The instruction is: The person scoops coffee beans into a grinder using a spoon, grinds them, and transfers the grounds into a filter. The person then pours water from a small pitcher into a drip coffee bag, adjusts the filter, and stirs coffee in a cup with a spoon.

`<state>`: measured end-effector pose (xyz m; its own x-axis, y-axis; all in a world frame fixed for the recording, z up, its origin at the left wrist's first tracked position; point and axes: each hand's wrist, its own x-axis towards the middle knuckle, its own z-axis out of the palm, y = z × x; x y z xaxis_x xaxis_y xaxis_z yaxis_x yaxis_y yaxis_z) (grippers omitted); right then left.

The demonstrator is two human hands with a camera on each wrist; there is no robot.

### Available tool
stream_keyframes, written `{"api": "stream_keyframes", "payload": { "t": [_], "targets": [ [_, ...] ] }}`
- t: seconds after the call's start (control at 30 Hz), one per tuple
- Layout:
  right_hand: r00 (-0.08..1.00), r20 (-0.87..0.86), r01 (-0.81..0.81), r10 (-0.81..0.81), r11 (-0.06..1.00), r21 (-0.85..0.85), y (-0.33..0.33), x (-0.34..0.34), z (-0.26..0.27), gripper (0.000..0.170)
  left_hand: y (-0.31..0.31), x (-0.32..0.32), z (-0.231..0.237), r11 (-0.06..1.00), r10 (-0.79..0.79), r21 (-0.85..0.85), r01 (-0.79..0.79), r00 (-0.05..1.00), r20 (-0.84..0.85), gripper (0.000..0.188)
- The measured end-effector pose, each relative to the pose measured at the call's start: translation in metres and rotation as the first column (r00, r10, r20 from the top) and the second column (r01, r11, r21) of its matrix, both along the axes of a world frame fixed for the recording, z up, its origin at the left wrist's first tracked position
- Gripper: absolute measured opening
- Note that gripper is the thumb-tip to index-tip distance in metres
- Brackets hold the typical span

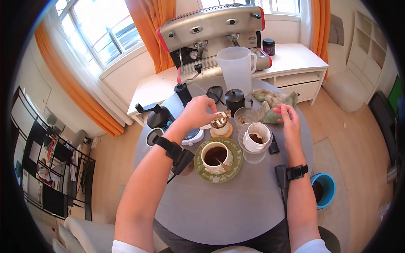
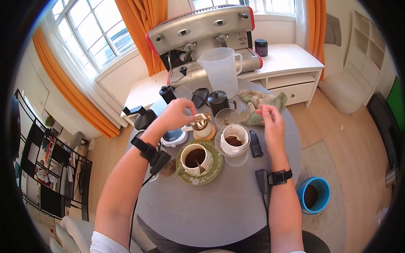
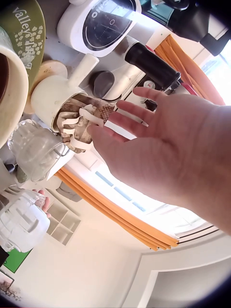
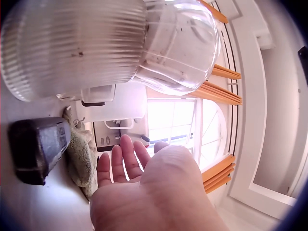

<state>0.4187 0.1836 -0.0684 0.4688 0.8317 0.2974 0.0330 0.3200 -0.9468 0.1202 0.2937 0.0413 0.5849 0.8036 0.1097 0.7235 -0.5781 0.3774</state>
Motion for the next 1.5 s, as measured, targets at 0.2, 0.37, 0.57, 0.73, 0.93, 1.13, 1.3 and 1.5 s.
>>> {"api": "stream_keyframes", "payload": {
  "t": [0.2,0.37,0.57,0.73,0.93,1.13,1.3,1.5],
  "targets": [
    [1.000,0.018,0.003,-0.003,1.000,-0.007,0.000,0.000,-0.002,0.035,0.002,-0.001,-0.003,0.999,-0.009,0.038,0.008,1.000,0.026,0.023],
    [0.999,0.034,0.010,-0.010,1.000,-0.007,0.001,0.001,-0.003,0.033,0.000,0.000,0.003,0.998,0.032,-0.061,-0.029,0.999,0.042,0.022],
    [0.999,0.031,0.024,-0.023,1.000,-0.018,-0.001,-0.001,-0.001,0.030,0.004,-0.004,-0.006,0.999,-0.003,0.038,0.002,1.000,0.028,0.025],
    [0.999,0.048,0.026,-0.025,1.000,-0.014,0.001,0.000,-0.004,0.029,0.003,-0.003,0.000,1.000,-0.025,0.014,0.024,0.997,0.074,0.024],
    [0.998,0.050,0.024,-0.024,1.000,-0.003,0.003,-0.001,-0.006,0.026,0.003,-0.006,0.003,0.999,-0.051,0.006,0.051,0.998,0.023,0.021],
    [0.999,0.022,0.026,-0.026,1.000,-0.012,-0.002,-0.007,0.002,0.022,-0.009,0.005,0.030,0.997,-0.066,0.042,0.063,0.996,0.064,0.018],
    [1.000,0.012,0.008,-0.008,1.000,0.005,0.002,-0.006,-0.007,0.020,-0.039,0.031,0.077,0.979,-0.199,0.068,0.190,0.965,0.169,0.016],
    [1.000,0.019,-0.010,0.009,1.000,0.030,0.004,-0.005,-0.010,0.020,-0.073,0.063,0.093,0.941,-0.239,-0.164,0.296,0.925,0.295,0.013]
  ]
}}
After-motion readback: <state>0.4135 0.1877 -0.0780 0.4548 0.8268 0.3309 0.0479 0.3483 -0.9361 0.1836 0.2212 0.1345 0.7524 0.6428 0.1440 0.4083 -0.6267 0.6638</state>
